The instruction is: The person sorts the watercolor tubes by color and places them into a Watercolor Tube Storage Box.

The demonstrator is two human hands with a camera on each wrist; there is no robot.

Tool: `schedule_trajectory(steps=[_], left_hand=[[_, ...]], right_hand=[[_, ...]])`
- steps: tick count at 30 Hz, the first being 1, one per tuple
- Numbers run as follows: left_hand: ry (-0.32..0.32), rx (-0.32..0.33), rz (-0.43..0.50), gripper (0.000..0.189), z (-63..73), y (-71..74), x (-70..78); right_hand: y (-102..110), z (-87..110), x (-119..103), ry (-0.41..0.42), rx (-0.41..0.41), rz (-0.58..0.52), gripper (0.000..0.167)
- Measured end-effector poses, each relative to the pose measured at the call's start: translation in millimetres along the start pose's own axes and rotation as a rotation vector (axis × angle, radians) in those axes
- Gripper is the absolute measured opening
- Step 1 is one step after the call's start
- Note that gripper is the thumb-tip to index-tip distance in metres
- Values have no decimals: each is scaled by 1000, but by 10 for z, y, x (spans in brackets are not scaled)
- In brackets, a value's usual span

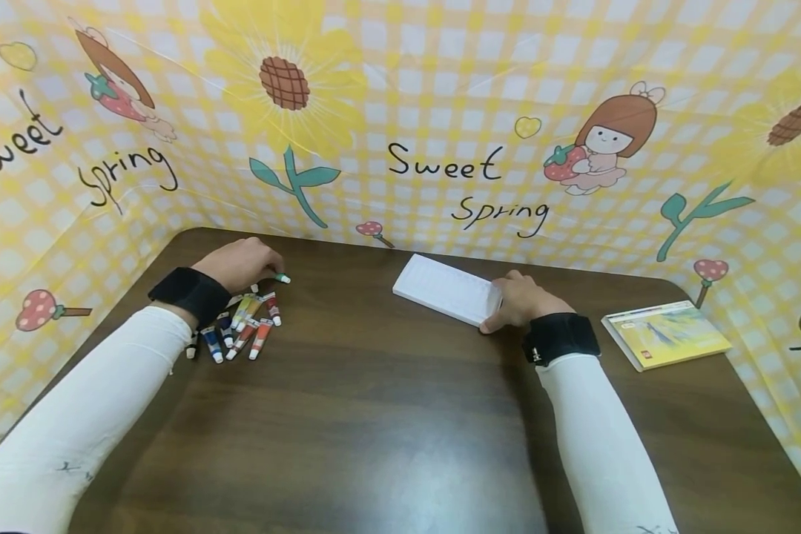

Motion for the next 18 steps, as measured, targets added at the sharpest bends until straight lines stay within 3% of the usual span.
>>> schedule_trajectory(steps=[7,14,18], left_hand=[[-46,23,-35,13,-16,1,37],[-9,12,2,10,-37,-23,49],[-23,10,10,8,-43,-9,86]], right_hand=[[-6,51,-34,1,-2,2,100],[-3,79,-67,15,10,9,99],[-28,76,-92,29,6,17,98]])
Point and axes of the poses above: each hand's wrist, its own z-axis away from the middle knuckle, its own y-axis out of the back of the hand, x = y × z, the point moved 4 cm from there along -z, towards the middle knuckle, and after that the axes turned 14 degrees about y, right-handed, at the moved point
